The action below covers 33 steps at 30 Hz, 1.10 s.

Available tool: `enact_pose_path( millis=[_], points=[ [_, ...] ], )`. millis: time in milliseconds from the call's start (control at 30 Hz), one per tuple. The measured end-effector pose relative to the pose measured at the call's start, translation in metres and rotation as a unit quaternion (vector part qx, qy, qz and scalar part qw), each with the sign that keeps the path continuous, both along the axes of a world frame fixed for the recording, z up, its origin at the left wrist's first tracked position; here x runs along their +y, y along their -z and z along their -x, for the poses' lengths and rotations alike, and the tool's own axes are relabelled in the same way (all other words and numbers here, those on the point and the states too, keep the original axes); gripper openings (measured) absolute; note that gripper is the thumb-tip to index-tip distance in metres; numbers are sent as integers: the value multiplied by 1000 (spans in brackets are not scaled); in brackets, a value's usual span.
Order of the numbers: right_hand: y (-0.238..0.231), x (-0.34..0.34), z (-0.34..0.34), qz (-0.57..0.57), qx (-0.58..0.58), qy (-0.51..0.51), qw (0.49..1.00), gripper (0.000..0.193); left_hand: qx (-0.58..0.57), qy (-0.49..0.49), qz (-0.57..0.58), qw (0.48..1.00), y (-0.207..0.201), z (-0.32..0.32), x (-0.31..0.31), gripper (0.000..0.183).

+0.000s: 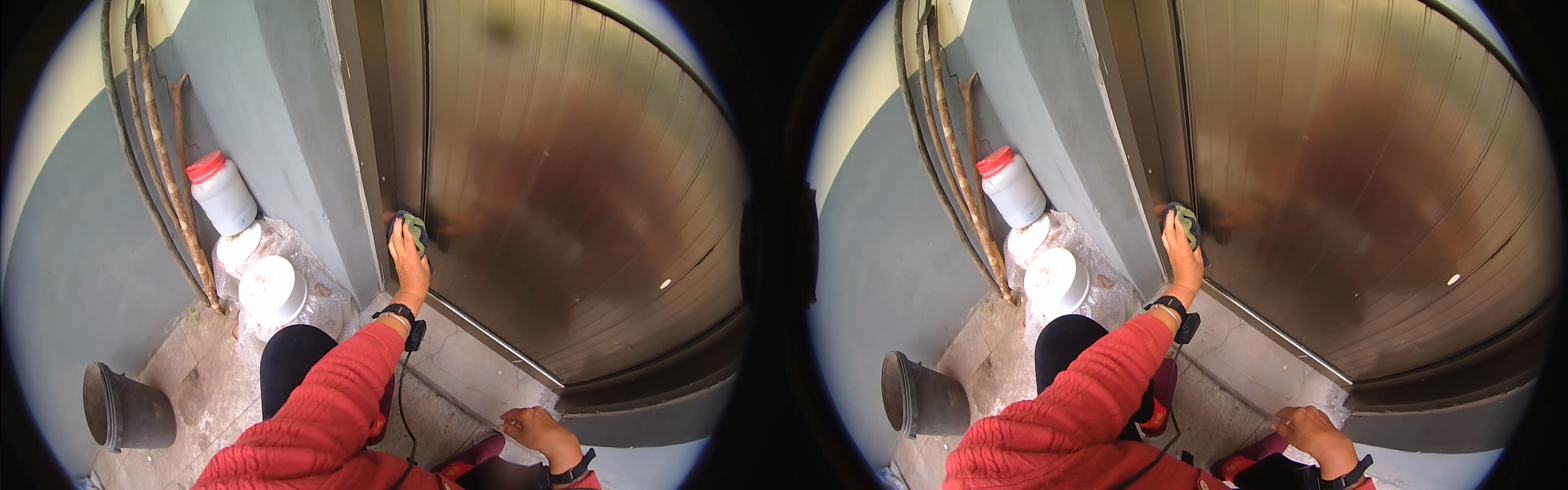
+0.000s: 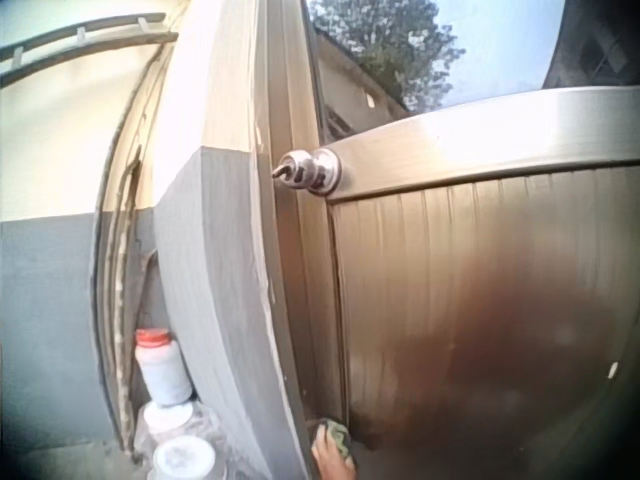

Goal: The person wipes a metal door with a cloth, moving from the bottom edge upward and across the surface. They clean the door frame and handle area, repeatedly wiping sections of the door.

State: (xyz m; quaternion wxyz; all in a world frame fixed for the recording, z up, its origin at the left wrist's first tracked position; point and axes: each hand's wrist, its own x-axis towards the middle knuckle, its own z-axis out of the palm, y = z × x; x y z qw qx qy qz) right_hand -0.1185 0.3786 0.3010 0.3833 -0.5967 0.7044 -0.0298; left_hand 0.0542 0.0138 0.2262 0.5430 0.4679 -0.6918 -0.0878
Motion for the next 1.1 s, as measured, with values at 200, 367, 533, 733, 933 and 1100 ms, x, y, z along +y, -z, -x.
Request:
enact_pose_path(
  millis=[200, 367, 533, 733, 933, 1100],
  points=[
    [5, 0, 2, -39, -5, 11, 999, 33, -20, 3, -152, 988, 46, 1, 14, 91],
    [6, -3, 3, -44, 40, -17, 998, 38, 60, -13, -223, 973, 51, 5, 19, 86],
    [-1, -3, 3, -7, 38, -37, 999, 41, 140, -20, -128, 982, 4, 12, 14, 81],
    [-7, 0, 0, 34, 37, -52, 997, 41, 161, 52, 21, 985, -132, 5, 7, 73],
    [-8, -3, -3, 26, 38, -51, 998, 42, 108, 114, 374, 914, -306, 12, -1, 67],
    [-9, 0, -3, 9, 58, -46, 997, 42, 16, 89, 335, 938, -361, 20, -14, 71]
  ],
)
